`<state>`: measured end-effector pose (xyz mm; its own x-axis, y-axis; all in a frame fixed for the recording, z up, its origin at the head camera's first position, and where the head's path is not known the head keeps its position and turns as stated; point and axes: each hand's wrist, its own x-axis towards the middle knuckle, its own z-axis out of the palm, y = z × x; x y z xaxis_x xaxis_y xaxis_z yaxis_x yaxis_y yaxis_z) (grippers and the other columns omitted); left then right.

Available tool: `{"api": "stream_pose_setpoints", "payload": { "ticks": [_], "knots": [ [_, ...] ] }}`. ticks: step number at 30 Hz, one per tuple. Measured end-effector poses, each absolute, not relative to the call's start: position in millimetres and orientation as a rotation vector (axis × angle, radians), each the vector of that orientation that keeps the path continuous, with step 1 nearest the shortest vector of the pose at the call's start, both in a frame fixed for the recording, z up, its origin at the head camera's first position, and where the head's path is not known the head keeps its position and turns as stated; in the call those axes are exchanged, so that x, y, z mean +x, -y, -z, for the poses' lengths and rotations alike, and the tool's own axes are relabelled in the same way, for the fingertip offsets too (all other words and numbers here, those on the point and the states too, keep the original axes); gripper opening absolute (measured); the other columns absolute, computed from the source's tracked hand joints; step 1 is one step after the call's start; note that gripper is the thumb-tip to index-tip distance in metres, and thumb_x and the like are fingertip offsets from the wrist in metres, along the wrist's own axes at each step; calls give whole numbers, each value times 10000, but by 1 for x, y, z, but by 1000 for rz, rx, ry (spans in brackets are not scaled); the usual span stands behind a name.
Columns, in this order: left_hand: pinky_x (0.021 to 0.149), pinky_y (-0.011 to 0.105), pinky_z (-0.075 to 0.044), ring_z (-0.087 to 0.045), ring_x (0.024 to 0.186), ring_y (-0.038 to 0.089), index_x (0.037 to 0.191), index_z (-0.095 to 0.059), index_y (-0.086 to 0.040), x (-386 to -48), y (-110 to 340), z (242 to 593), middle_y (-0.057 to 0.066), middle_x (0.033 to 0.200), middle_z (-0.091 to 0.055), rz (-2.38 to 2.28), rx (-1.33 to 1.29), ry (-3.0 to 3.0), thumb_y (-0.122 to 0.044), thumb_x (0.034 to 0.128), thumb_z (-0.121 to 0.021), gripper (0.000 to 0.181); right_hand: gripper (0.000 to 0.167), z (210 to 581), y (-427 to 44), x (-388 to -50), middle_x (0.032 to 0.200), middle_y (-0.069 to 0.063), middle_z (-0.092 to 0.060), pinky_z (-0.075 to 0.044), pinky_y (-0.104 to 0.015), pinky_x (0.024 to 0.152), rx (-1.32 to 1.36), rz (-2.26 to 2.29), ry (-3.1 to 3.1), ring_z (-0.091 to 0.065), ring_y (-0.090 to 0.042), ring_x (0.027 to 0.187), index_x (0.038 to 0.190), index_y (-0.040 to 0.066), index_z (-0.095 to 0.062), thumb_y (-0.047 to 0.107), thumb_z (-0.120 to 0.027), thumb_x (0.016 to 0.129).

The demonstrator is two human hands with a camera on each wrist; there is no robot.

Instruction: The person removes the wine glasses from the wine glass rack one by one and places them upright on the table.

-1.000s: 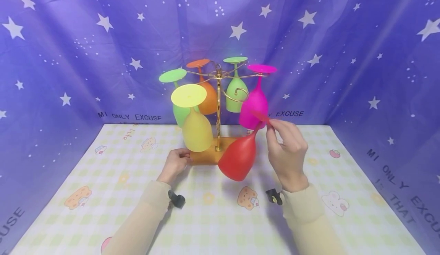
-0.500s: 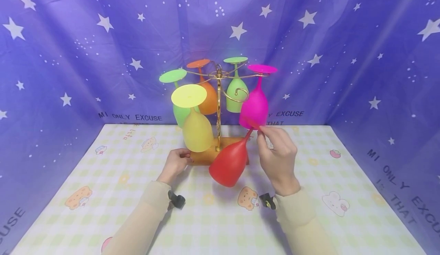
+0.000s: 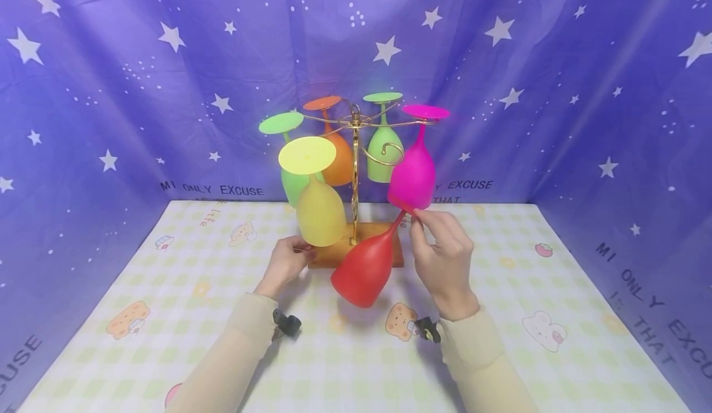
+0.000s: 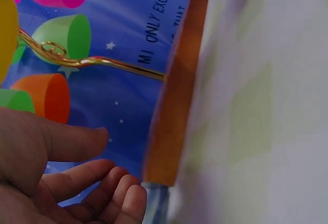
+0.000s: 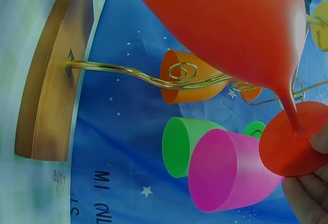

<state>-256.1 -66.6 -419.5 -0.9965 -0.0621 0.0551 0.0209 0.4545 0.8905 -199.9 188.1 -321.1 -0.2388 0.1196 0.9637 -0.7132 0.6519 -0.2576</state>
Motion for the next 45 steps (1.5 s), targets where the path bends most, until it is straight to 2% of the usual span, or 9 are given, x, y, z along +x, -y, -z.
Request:
{"api": "stream_pose_setpoints", "payload": {
  "ticks": [5,14,18,22,25,30,40,45],
  "knots": [
    [696,325,-509,-620,800,190,919,-726,-46,-253,64,409,48,861,-671,1569,-24,2596,-67,817,-660,123,138,331,-195,-207,745,-159,-676,-452,-131,798,492,-835,1664,-619,-286,680,837,-44,-741,-96,-654,744],
    [709,334,-502,-603,751,185,857,-716,-64,-244,72,380,32,818,-677,1414,-161,2717,-94,816,-626,104,141,337,-200,-210,784,-113,-694,-455,-134,814,499,-836,1707,-629,-242,716,884,0,-756,-33,-673,774],
    [688,326,-487,-577,719,182,829,-717,-47,-237,78,364,30,802,-671,1298,-231,2745,-85,819,-586,136,144,337,-200,-209,788,-107,-696,-458,-139,827,502,-835,1714,-635,-241,724,887,5,-757,-26,-670,777],
    [591,314,-441,-535,619,183,709,-664,-88,-228,86,349,9,694,-618,1175,-203,2751,-105,827,-570,152,150,336,-199,-209,790,-104,-699,-458,-137,816,509,-835,1725,-634,-233,719,888,8,-759,-26,-664,777],
    [566,311,-414,-512,577,183,653,-609,-119,-220,91,337,-6,628,-566,1104,-175,2747,-152,850,-586,201,157,336,-199,-208,790,-102,-699,-455,-134,805,513,-836,1734,-629,-223,711,892,11,-759,-25,-658,778],
    [557,308,-399,-484,546,170,664,-600,-127,-209,92,323,-19,590,-526,1115,-218,2694,-215,879,-605,232,161,335,-199,-207,786,-95,-697,-458,-132,801,516,-838,1744,-628,-212,704,898,14,-759,-17,-653,780],
    [492,283,-367,-435,466,121,563,-524,-178,-187,85,316,-68,488,-455,1050,-383,2549,-196,872,-600,319,147,335,-197,-205,780,-70,-691,-452,-129,769,522,-835,1798,-624,-189,694,896,23,-757,7,-654,792],
    [469,252,-353,-415,474,77,545,-492,-202,-169,82,315,-101,509,-426,1059,-473,2429,-195,865,-655,359,136,336,-196,-204,762,-71,-684,-456,-119,746,540,-847,1829,-630,-182,671,878,15,-751,-12,-663,778]
  ]
}}
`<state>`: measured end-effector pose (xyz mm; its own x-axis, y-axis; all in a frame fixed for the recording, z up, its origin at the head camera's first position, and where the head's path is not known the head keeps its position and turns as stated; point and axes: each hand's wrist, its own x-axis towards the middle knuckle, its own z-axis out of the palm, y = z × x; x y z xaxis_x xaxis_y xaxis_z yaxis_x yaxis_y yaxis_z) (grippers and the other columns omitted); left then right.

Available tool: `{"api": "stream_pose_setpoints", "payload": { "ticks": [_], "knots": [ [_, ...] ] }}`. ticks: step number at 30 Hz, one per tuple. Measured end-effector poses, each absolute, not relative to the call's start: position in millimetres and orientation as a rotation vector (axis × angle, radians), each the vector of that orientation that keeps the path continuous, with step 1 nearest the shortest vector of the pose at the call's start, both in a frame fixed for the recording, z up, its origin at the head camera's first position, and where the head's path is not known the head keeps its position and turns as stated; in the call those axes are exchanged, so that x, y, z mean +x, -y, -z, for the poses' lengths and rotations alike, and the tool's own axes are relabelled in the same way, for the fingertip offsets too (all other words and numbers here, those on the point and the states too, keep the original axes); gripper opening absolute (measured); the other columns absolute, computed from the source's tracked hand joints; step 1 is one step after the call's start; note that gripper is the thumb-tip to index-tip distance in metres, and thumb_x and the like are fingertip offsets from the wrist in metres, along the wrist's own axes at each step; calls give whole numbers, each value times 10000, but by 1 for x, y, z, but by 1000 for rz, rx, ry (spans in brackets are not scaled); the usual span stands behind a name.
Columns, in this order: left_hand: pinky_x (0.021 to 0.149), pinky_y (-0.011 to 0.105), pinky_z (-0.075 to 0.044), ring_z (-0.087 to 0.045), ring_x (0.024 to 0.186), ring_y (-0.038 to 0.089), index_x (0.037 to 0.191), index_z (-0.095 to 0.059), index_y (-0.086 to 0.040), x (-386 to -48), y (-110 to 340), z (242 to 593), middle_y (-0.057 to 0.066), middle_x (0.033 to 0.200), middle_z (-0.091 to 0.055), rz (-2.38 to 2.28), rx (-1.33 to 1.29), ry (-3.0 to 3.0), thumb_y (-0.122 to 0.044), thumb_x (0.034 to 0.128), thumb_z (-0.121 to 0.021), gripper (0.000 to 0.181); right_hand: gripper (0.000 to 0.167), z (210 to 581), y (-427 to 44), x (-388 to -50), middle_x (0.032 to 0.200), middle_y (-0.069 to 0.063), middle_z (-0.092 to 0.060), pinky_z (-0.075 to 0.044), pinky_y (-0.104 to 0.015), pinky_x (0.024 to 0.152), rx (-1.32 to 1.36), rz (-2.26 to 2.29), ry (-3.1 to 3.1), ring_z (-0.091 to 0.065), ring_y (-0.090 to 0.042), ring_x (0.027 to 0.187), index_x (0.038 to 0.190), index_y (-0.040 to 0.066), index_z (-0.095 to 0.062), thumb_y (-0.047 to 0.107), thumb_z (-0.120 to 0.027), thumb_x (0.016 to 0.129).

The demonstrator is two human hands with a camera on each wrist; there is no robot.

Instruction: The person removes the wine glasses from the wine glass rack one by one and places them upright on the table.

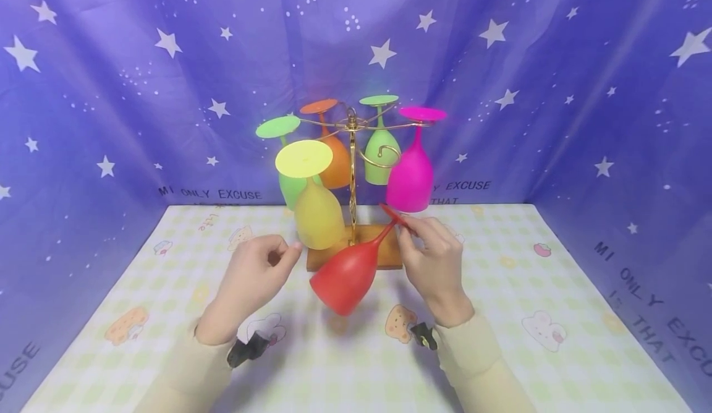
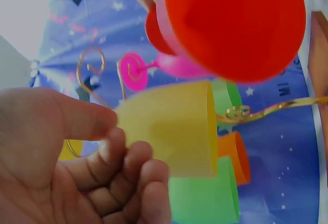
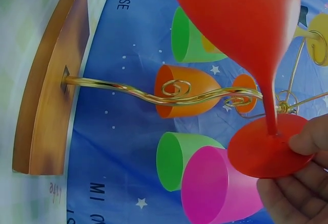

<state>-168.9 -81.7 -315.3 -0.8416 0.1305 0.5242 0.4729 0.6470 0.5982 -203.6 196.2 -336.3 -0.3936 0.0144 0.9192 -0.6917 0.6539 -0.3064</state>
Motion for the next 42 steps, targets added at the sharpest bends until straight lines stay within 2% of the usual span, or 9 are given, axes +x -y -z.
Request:
{"api": "stream_pose_setpoints", "payload": {
  "ticks": [6,11,15,18,21,25,29,38,42],
  "knots": [
    [467,221,-351,-399,498,49,533,-488,-215,-151,76,313,-115,537,-412,1057,-604,2356,-226,854,-689,379,135,336,-196,-199,777,-68,-690,-461,-96,722,519,-875,1911,-646,-167,661,871,29,-747,-27,-693,761],
    [477,214,-381,-432,477,3,565,-571,-241,-139,71,309,-172,525,-459,991,-629,2537,-327,857,-666,319,123,337,-197,-198,779,-63,-692,-454,-63,694,473,-895,1998,-649,-158,649,868,28,-744,-27,-684,776],
    [466,209,-363,-408,448,-13,527,-551,-275,-135,68,309,-192,494,-426,866,-614,2645,-390,845,-648,351,107,338,-198,-199,769,-53,-690,-452,-58,662,442,-894,2044,-647,-143,639,866,28,-742,-5,-669,795],
    [445,210,-322,-341,433,-12,486,-515,-293,-135,69,309,-184,457,-351,856,-604,2657,-377,837,-641,382,99,338,-198,-199,778,-49,-695,-450,-57,632,408,-895,2073,-642,-133,622,870,28,-742,12,-677,797],
    [442,214,-321,-341,437,-1,507,-540,-299,-136,68,310,-172,451,-370,941,-609,2654,-362,840,-649,357,91,337,-198,-198,800,-56,-702,-446,-55,608,360,-914,2109,-644,-142,615,871,21,-739,29,-681,802],
    [540,183,-457,-539,547,-44,685,-686,-231,-138,65,312,-159,602,-605,1148,-594,2588,-319,845,-695,183,84,337,-199,-197,792,-57,-704,-447,-73,573,275,-948,2165,-643,-155,611,872,24,-734,41,-678,812],
    [643,186,-533,-646,679,-20,839,-729,-116,-138,60,315,-76,776,-701,1375,-588,2407,-217,827,-737,102,82,336,-198,-196,735,-34,-691,-454,-140,513,200,-987,2219,-626,-138,601,876,41,-729,56,-673,818],
    [626,287,-562,-629,674,79,869,-650,-89,-135,52,317,-12,786,-646,1550,-599,2170,-125,761,-798,186,73,334,-194,-192,691,-16,-652,-450,-225,453,143,-993,2285,-592,-124,591,876,65,-700,77,-661,815],
    [594,256,-545,-608,646,76,821,-643,-100,-134,51,319,-34,748,-636,1513,-617,2123,-83,781,-770,134,79,332,-192,-189,687,-10,-640,-448,-224,458,142,-986,2307,-587,-124,594,885,72,-685,73,-662,810]
  ]
}}
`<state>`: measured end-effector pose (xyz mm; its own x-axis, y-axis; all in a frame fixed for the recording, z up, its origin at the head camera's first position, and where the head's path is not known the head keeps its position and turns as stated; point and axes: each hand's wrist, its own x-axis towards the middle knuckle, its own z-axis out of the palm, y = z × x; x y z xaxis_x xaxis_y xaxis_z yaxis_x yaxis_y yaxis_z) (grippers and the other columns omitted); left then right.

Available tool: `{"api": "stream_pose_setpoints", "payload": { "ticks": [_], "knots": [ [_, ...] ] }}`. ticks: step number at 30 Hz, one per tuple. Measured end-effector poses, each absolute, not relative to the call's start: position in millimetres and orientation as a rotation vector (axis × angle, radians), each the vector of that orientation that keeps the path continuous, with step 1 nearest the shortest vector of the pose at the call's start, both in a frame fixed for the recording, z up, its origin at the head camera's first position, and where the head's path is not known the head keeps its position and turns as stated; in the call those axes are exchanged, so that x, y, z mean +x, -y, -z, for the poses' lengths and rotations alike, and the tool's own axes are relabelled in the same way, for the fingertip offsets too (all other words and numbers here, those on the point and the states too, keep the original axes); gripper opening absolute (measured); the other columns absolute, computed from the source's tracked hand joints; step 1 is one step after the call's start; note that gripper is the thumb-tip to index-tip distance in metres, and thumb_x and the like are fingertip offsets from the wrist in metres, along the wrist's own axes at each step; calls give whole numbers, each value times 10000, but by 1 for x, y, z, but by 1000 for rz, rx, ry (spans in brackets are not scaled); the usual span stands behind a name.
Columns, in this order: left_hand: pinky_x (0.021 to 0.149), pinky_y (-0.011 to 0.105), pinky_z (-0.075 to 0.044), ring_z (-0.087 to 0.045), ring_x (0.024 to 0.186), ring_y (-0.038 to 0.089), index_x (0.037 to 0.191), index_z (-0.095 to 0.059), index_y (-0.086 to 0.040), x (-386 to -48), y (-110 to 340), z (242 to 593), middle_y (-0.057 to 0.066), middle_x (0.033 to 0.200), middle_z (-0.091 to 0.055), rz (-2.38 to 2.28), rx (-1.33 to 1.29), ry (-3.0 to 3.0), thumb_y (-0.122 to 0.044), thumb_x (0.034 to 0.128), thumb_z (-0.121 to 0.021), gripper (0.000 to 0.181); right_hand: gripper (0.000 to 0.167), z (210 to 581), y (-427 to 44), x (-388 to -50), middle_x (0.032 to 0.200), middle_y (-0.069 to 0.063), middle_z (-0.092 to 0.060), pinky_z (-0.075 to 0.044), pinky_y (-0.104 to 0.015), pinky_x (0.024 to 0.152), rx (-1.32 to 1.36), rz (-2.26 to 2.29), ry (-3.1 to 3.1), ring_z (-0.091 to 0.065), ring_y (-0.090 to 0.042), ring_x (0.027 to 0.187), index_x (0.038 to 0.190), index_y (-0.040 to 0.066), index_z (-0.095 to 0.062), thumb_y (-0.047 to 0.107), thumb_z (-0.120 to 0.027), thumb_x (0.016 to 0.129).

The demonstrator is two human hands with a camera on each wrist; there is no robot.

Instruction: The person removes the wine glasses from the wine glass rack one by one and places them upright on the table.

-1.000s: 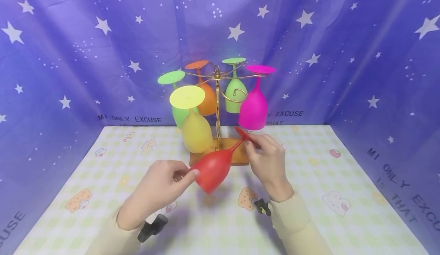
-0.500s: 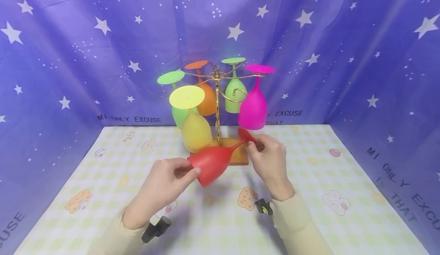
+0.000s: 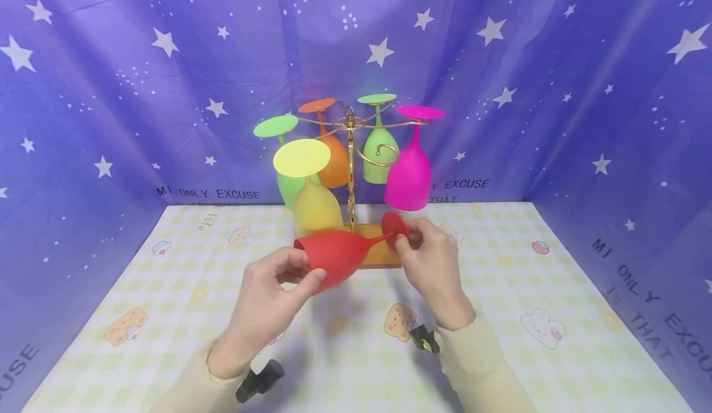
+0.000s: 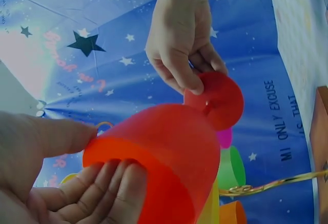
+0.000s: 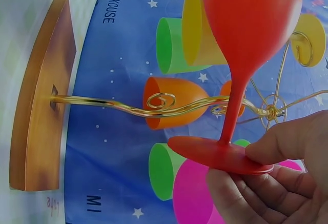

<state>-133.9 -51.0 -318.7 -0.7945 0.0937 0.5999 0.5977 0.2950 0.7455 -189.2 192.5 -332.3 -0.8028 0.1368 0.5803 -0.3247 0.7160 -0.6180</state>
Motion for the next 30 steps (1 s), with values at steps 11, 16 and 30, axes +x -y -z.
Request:
{"api": "stream_pose_setpoints", "payload": {
  "ticks": [11,16,30],
  "knots": [
    [566,232,-514,-595,652,90,871,-637,-55,-134,51,321,-11,756,-631,1462,-686,1974,-40,846,-671,45,81,329,-187,-184,659,26,-641,-456,-253,477,192,-1007,2388,-577,-116,553,892,83,-640,90,-659,813],
    [615,222,-509,-570,678,97,907,-596,-47,-133,51,320,-4,782,-605,1331,-695,1993,-15,859,-642,73,89,329,-185,-182,647,27,-636,-438,-261,479,207,-1017,2437,-563,-119,552,905,75,-638,70,-647,816],
    [718,257,-504,-568,757,178,960,-638,-1,-127,55,312,61,855,-604,1024,-692,1936,17,852,-640,110,83,336,-192,-194,661,-75,-649,-463,-273,491,266,-1231,2485,-610,-195,559,913,48,-663,124,-634,893]
  ]
}}
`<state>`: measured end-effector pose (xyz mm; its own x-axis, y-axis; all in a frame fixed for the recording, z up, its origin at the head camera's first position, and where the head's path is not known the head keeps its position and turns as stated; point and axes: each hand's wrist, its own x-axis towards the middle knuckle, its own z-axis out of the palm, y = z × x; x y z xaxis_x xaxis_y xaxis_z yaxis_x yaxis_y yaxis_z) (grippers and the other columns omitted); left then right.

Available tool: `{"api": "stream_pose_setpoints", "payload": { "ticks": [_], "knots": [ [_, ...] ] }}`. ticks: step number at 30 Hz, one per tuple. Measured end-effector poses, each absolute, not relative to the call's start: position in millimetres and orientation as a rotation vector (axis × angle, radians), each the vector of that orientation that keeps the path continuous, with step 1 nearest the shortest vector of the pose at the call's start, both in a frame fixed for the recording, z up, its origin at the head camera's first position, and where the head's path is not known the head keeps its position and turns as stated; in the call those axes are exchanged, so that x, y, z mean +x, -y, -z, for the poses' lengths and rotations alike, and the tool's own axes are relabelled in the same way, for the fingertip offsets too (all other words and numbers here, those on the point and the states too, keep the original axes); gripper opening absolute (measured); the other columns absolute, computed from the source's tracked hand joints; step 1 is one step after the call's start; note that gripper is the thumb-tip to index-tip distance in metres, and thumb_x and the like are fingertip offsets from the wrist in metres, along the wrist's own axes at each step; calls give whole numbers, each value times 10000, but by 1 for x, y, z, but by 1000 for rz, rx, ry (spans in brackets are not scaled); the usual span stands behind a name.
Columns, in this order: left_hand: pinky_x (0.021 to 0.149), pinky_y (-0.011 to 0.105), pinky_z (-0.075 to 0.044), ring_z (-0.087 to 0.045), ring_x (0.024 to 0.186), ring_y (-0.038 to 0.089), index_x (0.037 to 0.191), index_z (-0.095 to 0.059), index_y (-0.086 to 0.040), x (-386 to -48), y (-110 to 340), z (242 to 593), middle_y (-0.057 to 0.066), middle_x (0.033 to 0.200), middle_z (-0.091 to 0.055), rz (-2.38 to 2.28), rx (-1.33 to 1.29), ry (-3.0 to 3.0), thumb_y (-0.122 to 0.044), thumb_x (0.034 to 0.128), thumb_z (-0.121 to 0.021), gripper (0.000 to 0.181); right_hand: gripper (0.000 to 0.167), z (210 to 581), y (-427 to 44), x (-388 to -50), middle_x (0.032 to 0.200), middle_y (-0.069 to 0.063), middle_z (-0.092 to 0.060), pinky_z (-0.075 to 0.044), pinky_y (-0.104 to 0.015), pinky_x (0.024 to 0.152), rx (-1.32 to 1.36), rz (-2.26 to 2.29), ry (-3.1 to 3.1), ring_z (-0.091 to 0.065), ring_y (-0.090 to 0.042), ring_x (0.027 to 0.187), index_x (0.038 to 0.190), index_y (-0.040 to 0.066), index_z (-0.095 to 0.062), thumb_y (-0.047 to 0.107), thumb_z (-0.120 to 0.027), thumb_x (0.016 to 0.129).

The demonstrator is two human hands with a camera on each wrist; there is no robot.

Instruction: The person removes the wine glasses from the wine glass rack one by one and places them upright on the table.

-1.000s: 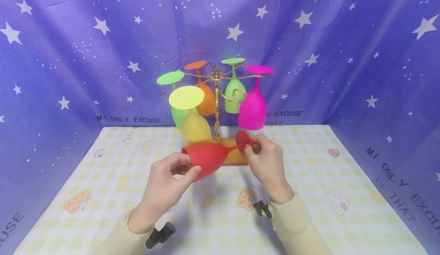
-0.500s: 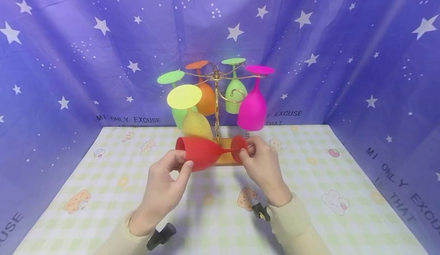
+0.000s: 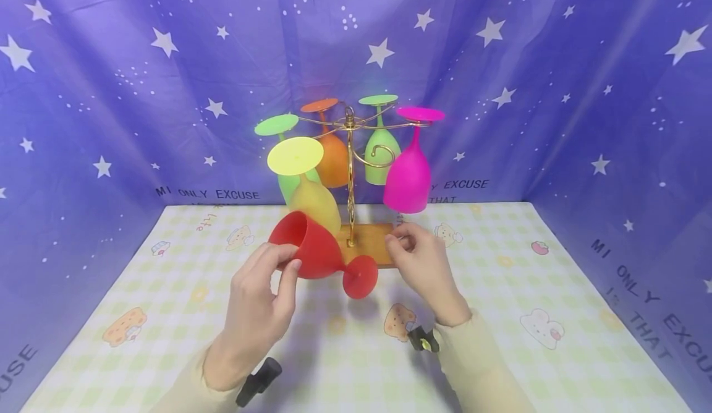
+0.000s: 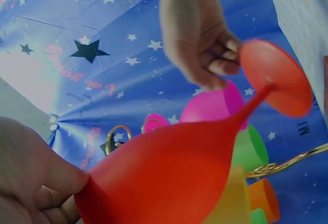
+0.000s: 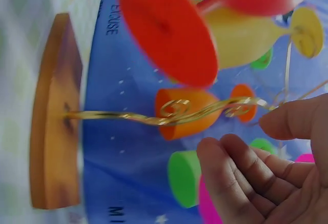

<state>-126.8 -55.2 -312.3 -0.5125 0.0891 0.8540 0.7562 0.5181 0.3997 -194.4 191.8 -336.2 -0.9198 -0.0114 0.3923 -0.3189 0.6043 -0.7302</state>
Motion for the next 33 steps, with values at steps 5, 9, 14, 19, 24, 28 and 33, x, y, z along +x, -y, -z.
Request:
{"api": "stream_pose_setpoints", "payload": {
  "ticks": [5,9,14,19,24,28,33],
  "knots": [
    [740,307,-488,-564,772,212,963,-643,-10,-122,57,308,68,871,-611,937,-699,1933,8,850,-628,115,113,347,-200,-208,703,-94,-659,-499,-271,527,219,-1261,2490,-633,-253,599,916,23,-667,125,-624,898],
    [729,327,-475,-552,767,234,960,-639,-11,-120,61,303,78,873,-611,886,-682,1933,13,848,-613,118,140,357,-205,-217,737,-102,-667,-505,-273,518,170,-1235,2501,-628,-197,589,918,17,-670,151,-637,896],
    [722,335,-469,-551,761,244,959,-638,-3,-120,66,298,90,873,-613,844,-649,1951,14,844,-617,118,170,367,-209,-226,768,-128,-664,-520,-277,532,110,-1265,2513,-638,-200,608,919,-14,-663,153,-641,894],
    [699,341,-450,-541,731,251,951,-636,5,-121,71,295,100,854,-610,784,-618,1945,26,831,-623,122,187,378,-211,-235,835,-218,-663,-570,-356,604,70,-1441,2477,-660,-351,720,953,-68,-641,111,-634,898],
    [680,360,-455,-537,723,264,945,-636,11,-123,79,293,113,839,-606,723,-558,1970,14,837,-620,109,246,388,-215,-243,884,-199,-669,-557,-291,603,-16,-1431,2522,-658,-254,687,1001,-59,-639,163,-643,897],
    [691,376,-458,-534,727,274,942,-634,17,-125,85,292,124,836,-606,684,-528,2010,1,847,-614,98,307,394,-216,-248,921,-182,-676,-529,-264,607,-97,-1404,2578,-646,-194,664,1047,-42,-636,225,-646,895],
    [697,374,-457,-534,736,278,950,-639,17,-130,92,294,129,851,-606,634,-539,2076,-5,851,-611,105,329,399,-215,-252,930,-203,-678,-493,-275,631,-164,-1399,2620,-640,-210,689,1070,-40,-637,234,-646,888]
  ]
}}
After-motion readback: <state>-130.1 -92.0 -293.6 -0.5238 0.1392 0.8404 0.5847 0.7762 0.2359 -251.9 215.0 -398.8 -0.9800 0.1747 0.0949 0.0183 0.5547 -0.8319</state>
